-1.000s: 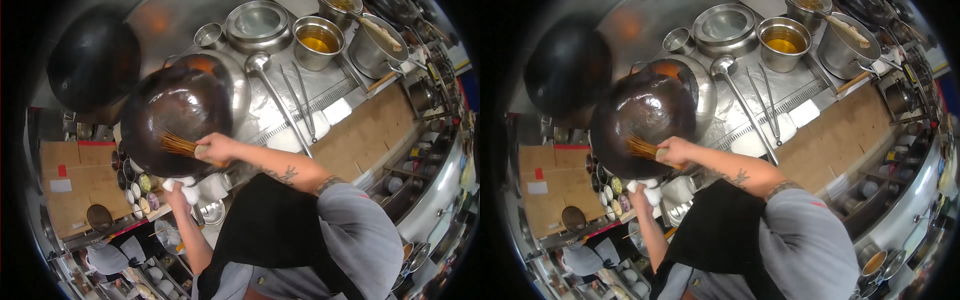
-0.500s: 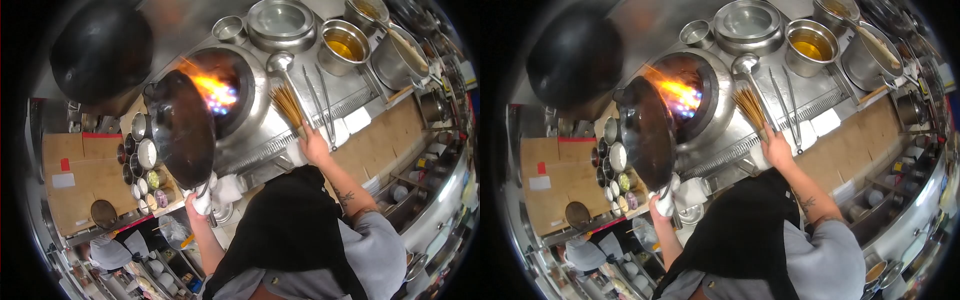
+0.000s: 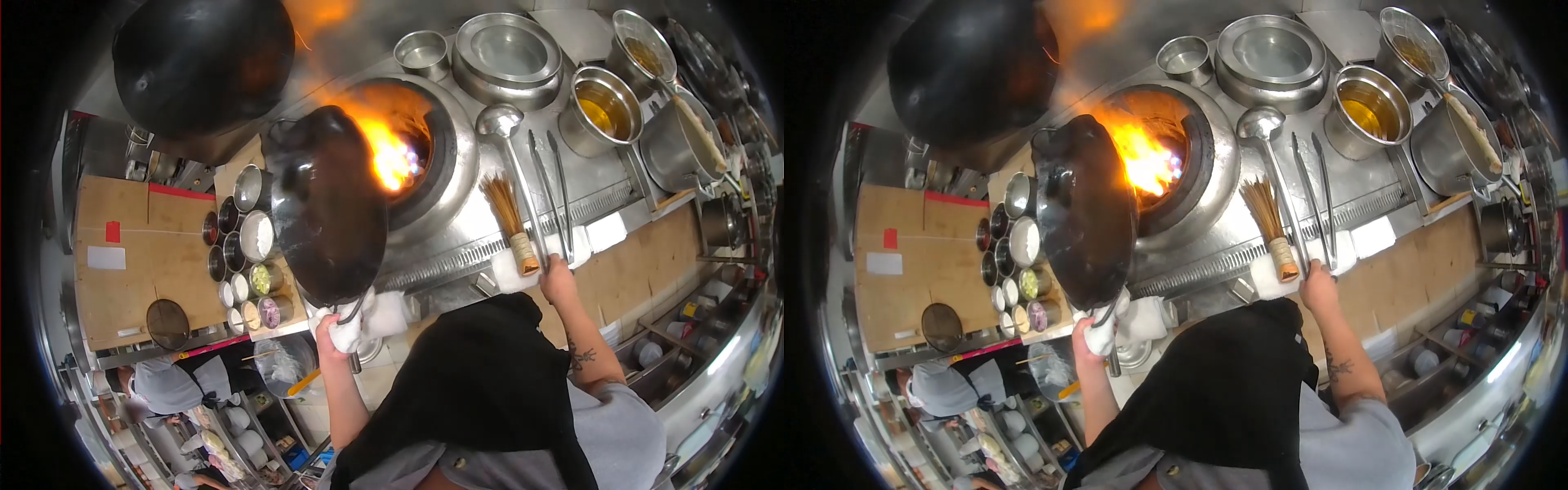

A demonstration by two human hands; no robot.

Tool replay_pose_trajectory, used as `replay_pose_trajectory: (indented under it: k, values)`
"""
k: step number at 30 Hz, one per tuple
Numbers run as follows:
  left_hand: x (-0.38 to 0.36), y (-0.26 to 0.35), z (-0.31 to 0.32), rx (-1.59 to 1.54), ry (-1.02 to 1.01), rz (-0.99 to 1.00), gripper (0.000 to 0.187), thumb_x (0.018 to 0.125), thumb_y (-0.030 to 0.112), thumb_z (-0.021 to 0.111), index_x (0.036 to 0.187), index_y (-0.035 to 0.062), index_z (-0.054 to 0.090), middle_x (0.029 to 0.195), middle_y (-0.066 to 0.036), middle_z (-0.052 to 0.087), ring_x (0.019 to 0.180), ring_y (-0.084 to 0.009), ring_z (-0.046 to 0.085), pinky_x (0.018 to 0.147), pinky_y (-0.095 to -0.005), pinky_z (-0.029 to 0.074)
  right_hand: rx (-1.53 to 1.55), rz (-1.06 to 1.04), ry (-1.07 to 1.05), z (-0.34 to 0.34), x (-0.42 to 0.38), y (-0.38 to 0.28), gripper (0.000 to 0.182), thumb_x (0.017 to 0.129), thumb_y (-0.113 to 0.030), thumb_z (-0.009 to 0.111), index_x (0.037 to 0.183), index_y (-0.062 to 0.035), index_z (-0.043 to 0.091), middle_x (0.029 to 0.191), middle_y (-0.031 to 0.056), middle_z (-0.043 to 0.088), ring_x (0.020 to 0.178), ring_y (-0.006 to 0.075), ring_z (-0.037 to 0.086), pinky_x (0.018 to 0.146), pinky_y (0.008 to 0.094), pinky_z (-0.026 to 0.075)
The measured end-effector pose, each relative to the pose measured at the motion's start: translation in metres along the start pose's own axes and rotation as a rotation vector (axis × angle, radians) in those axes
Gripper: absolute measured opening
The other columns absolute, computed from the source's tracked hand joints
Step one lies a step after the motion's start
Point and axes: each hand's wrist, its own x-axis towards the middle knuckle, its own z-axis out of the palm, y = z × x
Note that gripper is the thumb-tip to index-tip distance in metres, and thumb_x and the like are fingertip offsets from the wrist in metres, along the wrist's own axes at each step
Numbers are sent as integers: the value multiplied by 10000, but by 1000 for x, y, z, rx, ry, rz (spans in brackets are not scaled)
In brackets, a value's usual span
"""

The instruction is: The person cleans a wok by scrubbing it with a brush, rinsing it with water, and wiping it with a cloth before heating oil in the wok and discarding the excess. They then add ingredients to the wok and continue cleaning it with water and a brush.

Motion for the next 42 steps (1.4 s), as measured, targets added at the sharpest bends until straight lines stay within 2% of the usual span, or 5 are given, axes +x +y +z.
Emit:
replay_pose_trajectory:
  k: [8, 17, 20, 22, 42]
  values:
    - [-2, 6, -4, 12, 39, 52, 420, 793, 139, 571, 1111, -136, 556, 987, -258, 664, 838, -377, 679, 738, -410, 595, 205, -40, 75, 24, 9, 25, 352, 796, -67, 606, 1114, 58, 521, 907, 299, 652, 871, 458, 637, 782, 479, 514]
    - [-9, 4, 22, 54, 8, 68, 360, 797, 102, 570, 1072, -128, 592, 1022, -232, 678, 891, -348, 688, 801, -407, 581, 672, -137, 197, 6, -14, -9, 143, 866, -104, 591, 950, 9, 561, 647, 93, 567, 526, 188, 567, 502, 358, 461]
    - [-4, 1, 31, 48, 35, 48, 373, 805, 117, 568, 1083, -130, 588, 1020, -228, 679, 890, -339, 689, 801, -401, 581, 970, -18, -146, -31, 21, -28, 115, 890, -82, 555, 961, 10, 557, 649, 65, 557, 450, 153, 520, 427, 327, 423]
    - [-4, 0, 35, 42, 35, 49, 380, 808, 131, 572, 1086, -128, 584, 1011, -230, 679, 862, -338, 692, 781, -391, 585, 1050, -83, -78, -69, 36, -60, 123, 886, -61, 544, 1000, -16, 534, 598, 29, 507, 367, 115, 437, 356, 280, 351]
    - [1, -15, 44, -13, 91, 103, 314, 814, 104, 581, 1072, -74, 599, 1030, -192, 673, 916, -318, 678, 824, -411, 564, 948, -79, 114, -107, 118, -64, 465, 893, -86, 544, 1338, -8, 431, 716, 27, 556, 489, 96, 479, 417, 259, 377]
